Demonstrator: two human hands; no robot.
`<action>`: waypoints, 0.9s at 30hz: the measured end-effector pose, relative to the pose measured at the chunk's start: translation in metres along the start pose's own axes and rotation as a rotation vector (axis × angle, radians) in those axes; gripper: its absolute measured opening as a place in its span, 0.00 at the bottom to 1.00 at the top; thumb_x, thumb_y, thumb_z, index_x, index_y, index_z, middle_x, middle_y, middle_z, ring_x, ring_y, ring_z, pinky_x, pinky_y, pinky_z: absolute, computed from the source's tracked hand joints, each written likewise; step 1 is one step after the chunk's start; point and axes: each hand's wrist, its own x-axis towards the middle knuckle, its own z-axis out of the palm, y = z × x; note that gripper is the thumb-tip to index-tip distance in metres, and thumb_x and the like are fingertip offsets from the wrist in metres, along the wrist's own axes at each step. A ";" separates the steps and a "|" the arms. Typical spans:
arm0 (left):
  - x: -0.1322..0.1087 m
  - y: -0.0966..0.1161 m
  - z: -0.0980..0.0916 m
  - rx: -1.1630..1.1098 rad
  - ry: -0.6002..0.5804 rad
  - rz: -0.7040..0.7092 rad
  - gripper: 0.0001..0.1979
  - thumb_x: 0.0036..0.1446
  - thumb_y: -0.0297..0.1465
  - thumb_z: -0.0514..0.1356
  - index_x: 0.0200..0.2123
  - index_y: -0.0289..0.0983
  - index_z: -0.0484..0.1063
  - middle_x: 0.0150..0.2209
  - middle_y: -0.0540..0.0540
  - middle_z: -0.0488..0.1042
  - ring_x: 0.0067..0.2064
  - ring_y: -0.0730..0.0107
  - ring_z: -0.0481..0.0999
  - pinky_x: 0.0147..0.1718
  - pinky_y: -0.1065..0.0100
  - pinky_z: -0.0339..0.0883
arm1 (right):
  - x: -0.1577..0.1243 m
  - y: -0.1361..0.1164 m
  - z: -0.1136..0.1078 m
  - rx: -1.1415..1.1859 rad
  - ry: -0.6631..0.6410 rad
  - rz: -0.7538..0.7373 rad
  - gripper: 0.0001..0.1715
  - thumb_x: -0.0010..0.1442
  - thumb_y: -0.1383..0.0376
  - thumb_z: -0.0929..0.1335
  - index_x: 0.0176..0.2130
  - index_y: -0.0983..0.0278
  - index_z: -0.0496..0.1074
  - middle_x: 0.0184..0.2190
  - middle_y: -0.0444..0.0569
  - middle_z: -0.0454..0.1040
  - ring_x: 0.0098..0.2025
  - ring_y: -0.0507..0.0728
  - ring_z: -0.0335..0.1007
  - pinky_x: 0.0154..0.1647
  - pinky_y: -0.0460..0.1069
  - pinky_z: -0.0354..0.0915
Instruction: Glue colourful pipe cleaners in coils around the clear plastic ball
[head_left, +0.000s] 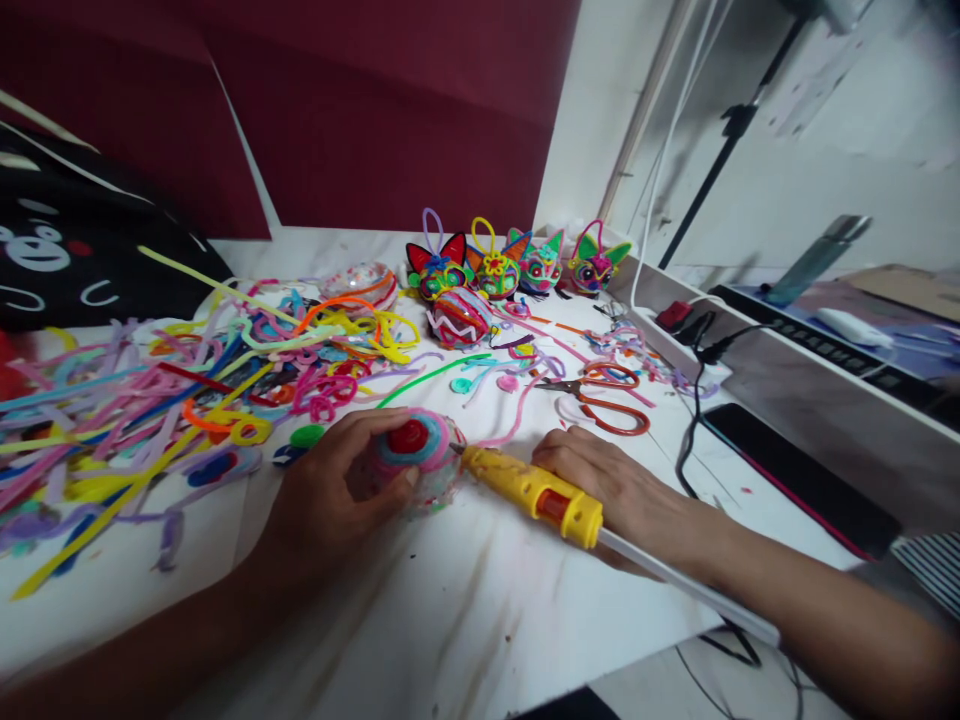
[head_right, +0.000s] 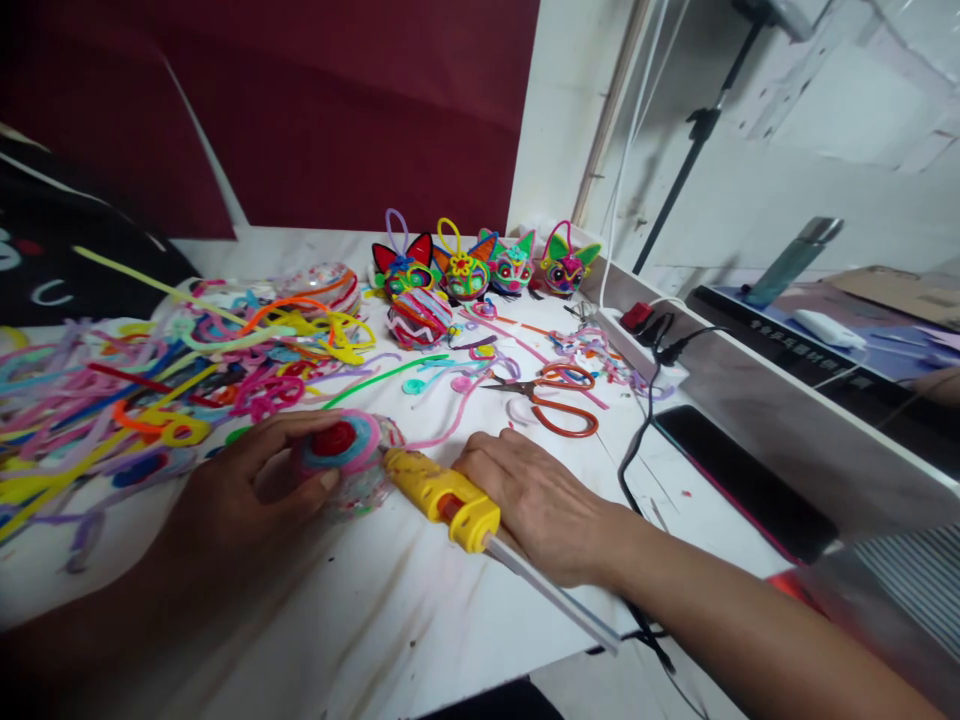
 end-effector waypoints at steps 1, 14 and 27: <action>0.000 0.000 0.000 0.001 -0.004 -0.002 0.18 0.58 0.38 0.61 0.52 0.46 0.74 0.52 0.48 0.81 0.53 0.54 0.81 0.57 0.55 0.75 | 0.000 -0.001 0.000 0.002 -0.006 -0.001 0.03 0.72 0.66 0.62 0.45 0.63 0.63 0.42 0.54 0.73 0.38 0.58 0.68 0.41 0.55 0.64; 0.001 0.001 0.001 -0.011 -0.016 -0.007 0.18 0.58 0.37 0.61 0.51 0.42 0.75 0.52 0.45 0.81 0.53 0.53 0.80 0.58 0.53 0.74 | 0.003 -0.008 -0.004 0.017 -0.042 -0.019 0.05 0.72 0.66 0.61 0.45 0.65 0.64 0.42 0.57 0.74 0.39 0.59 0.69 0.42 0.55 0.66; 0.000 0.004 0.001 -0.036 -0.015 -0.008 0.16 0.58 0.37 0.61 0.50 0.45 0.74 0.52 0.46 0.81 0.53 0.53 0.80 0.57 0.54 0.74 | 0.003 -0.009 -0.004 -0.008 -0.044 -0.038 0.05 0.71 0.66 0.60 0.46 0.64 0.64 0.41 0.57 0.75 0.39 0.59 0.70 0.41 0.55 0.66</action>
